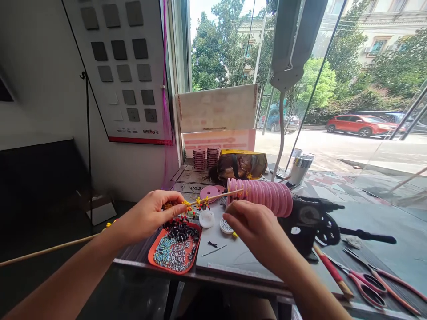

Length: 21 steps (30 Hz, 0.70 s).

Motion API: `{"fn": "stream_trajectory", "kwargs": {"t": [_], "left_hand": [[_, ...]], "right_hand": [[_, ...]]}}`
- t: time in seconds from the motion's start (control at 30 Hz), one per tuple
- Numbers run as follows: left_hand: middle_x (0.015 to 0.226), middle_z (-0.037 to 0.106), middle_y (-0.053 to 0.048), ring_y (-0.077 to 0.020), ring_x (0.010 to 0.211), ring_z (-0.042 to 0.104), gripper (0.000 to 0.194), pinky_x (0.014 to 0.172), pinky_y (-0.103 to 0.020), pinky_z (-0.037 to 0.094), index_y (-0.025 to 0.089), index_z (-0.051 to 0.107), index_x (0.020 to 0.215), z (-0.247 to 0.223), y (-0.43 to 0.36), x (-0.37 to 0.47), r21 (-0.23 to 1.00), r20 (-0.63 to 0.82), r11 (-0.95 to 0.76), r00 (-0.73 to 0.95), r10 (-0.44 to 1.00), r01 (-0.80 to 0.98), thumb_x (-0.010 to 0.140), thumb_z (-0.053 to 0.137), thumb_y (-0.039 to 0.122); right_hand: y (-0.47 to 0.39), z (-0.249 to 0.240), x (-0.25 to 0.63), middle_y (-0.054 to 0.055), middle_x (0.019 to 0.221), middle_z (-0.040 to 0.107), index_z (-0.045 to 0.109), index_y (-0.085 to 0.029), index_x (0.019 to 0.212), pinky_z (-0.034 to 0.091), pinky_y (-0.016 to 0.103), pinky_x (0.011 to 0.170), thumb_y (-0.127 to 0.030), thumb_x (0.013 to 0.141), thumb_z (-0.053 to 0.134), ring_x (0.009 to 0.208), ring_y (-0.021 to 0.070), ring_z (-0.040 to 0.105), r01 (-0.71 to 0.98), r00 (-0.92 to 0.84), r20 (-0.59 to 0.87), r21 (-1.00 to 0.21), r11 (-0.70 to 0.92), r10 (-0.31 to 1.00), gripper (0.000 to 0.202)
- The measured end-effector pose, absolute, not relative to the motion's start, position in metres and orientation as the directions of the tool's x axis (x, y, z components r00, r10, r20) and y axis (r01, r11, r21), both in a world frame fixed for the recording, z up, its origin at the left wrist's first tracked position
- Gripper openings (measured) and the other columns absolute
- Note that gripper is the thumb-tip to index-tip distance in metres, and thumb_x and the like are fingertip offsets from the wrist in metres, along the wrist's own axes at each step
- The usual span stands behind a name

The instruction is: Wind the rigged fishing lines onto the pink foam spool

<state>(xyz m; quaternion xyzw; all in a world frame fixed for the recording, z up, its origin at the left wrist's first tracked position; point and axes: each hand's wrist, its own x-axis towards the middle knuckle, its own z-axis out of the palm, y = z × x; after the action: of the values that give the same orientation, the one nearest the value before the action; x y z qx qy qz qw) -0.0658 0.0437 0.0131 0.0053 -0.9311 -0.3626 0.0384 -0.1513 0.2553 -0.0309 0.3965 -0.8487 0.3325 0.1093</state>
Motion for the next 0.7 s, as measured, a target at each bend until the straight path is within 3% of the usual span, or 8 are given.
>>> {"fn": "stream_trajectory", "kwargs": {"t": [0.07,0.1,0.23,0.3,0.37,0.5,0.6,0.7], "left_hand": [[0.063,0.050,0.002,-0.0119,0.059,0.043,0.032,0.054,-0.022,0.038,0.017,0.062,0.078,0.015,0.048,-0.066,0.677,0.069,0.736,-0.997,-0.027,0.026,0.081,0.049,0.046],[0.063,0.049,0.003,-0.0117,0.058,0.042,0.032,0.053,-0.022,0.037,0.017,0.062,0.077,0.016,0.050,-0.065,0.676,0.070,0.737,-0.997,-0.026,0.028,0.081,0.049,0.046],[0.063,0.050,0.002,-0.0123,0.059,0.043,0.031,0.053,-0.022,0.037,0.017,0.062,0.076,0.020,0.051,-0.061,0.675,0.067,0.738,-0.997,-0.042,0.015,0.080,0.050,0.045],[0.063,0.049,0.002,-0.0123,0.059,0.043,0.032,0.053,-0.022,0.037,0.017,0.062,0.075,0.019,0.049,-0.060,0.679,0.058,0.734,-0.997,-0.049,0.004,0.080,0.050,0.046],[0.062,0.047,0.003,-0.0120,0.058,0.042,0.032,0.053,-0.022,0.036,0.017,0.061,0.075,0.017,0.044,-0.060,0.687,0.045,0.726,-0.998,-0.052,-0.007,0.080,0.050,0.047],[0.064,0.050,0.002,-0.0126,0.060,0.043,0.033,0.053,-0.022,0.037,0.017,0.061,0.076,0.012,0.038,-0.065,0.680,0.056,0.733,-0.997,-0.045,0.005,0.080,0.050,0.047],[0.064,0.050,0.002,-0.0120,0.059,0.042,0.033,0.051,-0.021,0.036,0.017,0.062,0.076,0.011,0.039,-0.068,0.658,0.077,0.753,-0.997,-0.030,0.028,0.081,0.049,0.047],[0.063,0.050,0.002,-0.0120,0.059,0.043,0.033,0.051,-0.021,0.037,0.017,0.062,0.075,0.012,0.042,-0.069,0.651,0.079,0.758,-0.997,-0.023,0.034,0.081,0.049,0.047]], "right_hand": [[0.238,-0.045,-0.148,0.002,0.083,0.058,0.060,-0.019,0.092,0.035,0.022,0.057,-0.027,0.083,0.053,0.064,0.0124,0.049,-0.749,-0.618,0.543,-0.627,0.215,-0.569,0.014],[0.231,-0.051,-0.148,0.002,0.085,0.057,0.060,-0.019,0.092,0.036,0.022,0.058,-0.027,0.083,0.053,0.065,0.0119,0.048,-0.727,-0.613,0.560,-0.676,0.122,-0.557,0.014],[0.227,-0.062,-0.148,-0.002,0.064,0.047,0.050,-0.018,0.066,0.033,0.020,0.052,-0.029,0.086,0.047,0.058,0.0104,0.041,-0.683,-0.649,0.609,-0.730,-0.003,-0.456,0.024],[0.244,-0.060,-0.151,-0.003,0.060,0.041,0.044,-0.019,0.062,0.030,0.021,0.051,-0.032,0.088,0.043,0.055,0.0102,0.038,-0.726,-0.669,0.664,-0.680,0.103,-0.334,0.030],[0.265,-0.053,-0.158,-0.003,0.058,0.041,0.039,-0.019,0.058,0.028,0.022,0.052,-0.037,0.089,0.041,0.054,0.0103,0.036,-0.737,-0.668,0.702,-0.582,0.343,-0.245,0.036],[0.290,-0.034,-0.177,-0.001,0.054,0.048,0.046,-0.019,0.055,0.019,0.025,0.049,-0.038,0.085,0.044,0.050,0.0117,0.037,-0.500,-0.781,0.572,-0.329,0.801,-0.252,0.036],[0.288,-0.021,-0.186,0.002,0.059,0.056,0.056,-0.020,0.061,0.017,0.026,0.049,-0.036,0.086,0.044,0.053,0.0140,0.044,-0.417,-0.854,0.412,-0.178,0.891,-0.317,0.032],[0.284,-0.014,-0.186,0.004,0.068,0.063,0.061,-0.021,0.066,0.017,0.026,0.050,-0.035,0.087,0.043,0.058,0.0163,0.051,-0.404,-0.873,0.346,-0.115,0.907,-0.345,0.032]]}}
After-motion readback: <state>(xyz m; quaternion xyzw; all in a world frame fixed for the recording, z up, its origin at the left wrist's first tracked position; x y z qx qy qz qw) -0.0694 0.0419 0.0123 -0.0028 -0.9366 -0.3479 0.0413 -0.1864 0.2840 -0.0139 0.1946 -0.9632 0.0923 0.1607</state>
